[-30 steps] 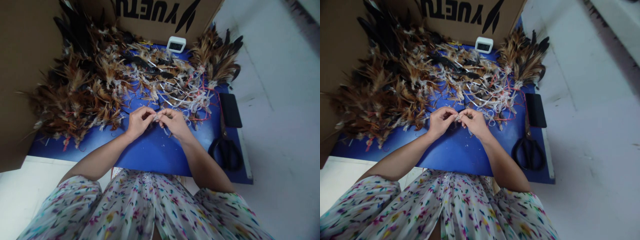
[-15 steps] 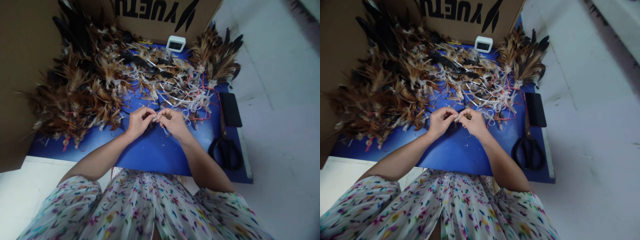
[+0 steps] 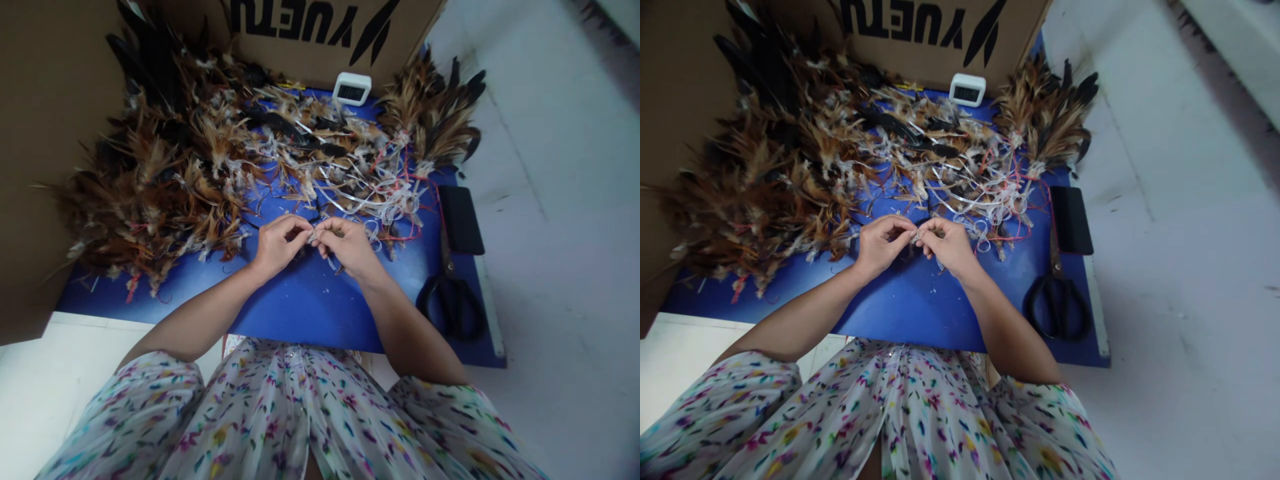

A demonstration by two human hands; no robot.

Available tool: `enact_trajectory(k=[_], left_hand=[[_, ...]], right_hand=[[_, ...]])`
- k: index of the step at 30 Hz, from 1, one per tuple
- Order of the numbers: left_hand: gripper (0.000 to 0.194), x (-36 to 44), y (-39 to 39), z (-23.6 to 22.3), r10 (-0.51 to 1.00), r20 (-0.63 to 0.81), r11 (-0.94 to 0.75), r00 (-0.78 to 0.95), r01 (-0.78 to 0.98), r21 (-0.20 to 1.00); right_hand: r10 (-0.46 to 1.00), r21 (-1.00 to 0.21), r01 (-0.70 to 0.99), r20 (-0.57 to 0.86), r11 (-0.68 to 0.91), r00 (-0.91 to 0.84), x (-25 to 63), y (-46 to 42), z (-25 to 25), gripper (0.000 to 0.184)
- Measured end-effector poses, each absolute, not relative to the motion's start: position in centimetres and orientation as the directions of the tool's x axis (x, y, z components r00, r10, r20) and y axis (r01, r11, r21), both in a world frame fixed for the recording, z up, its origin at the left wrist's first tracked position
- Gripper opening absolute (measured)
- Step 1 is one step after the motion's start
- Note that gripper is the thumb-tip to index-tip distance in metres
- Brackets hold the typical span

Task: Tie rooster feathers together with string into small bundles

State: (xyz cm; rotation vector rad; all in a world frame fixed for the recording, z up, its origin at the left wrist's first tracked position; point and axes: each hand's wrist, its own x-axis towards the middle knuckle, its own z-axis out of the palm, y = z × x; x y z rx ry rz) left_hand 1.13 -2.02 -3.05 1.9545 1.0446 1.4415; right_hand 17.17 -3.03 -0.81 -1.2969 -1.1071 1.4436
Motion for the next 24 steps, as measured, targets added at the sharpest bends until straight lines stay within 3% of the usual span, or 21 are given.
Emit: enact_trajectory(k=[8, 24], left_hand=[[0.004, 1.03, -2.09, -2.77, 0.72, 0.665, -0.687, 0.2, 0.345, 0.64], [0.003, 1.08, -2.05, -2.78, 0.702, 0.681, -0.704, 0.208, 0.341, 0.623]], right_hand=[[0.959, -0.957, -0.095, -0.265, -0.274, -0.1, 17.23, -2.87, -0.72, 0.018], [0.965, -0.973, -0.005, -0.23, -0.232, -0.123, 17.37, -3.01, -0.73, 0.013]])
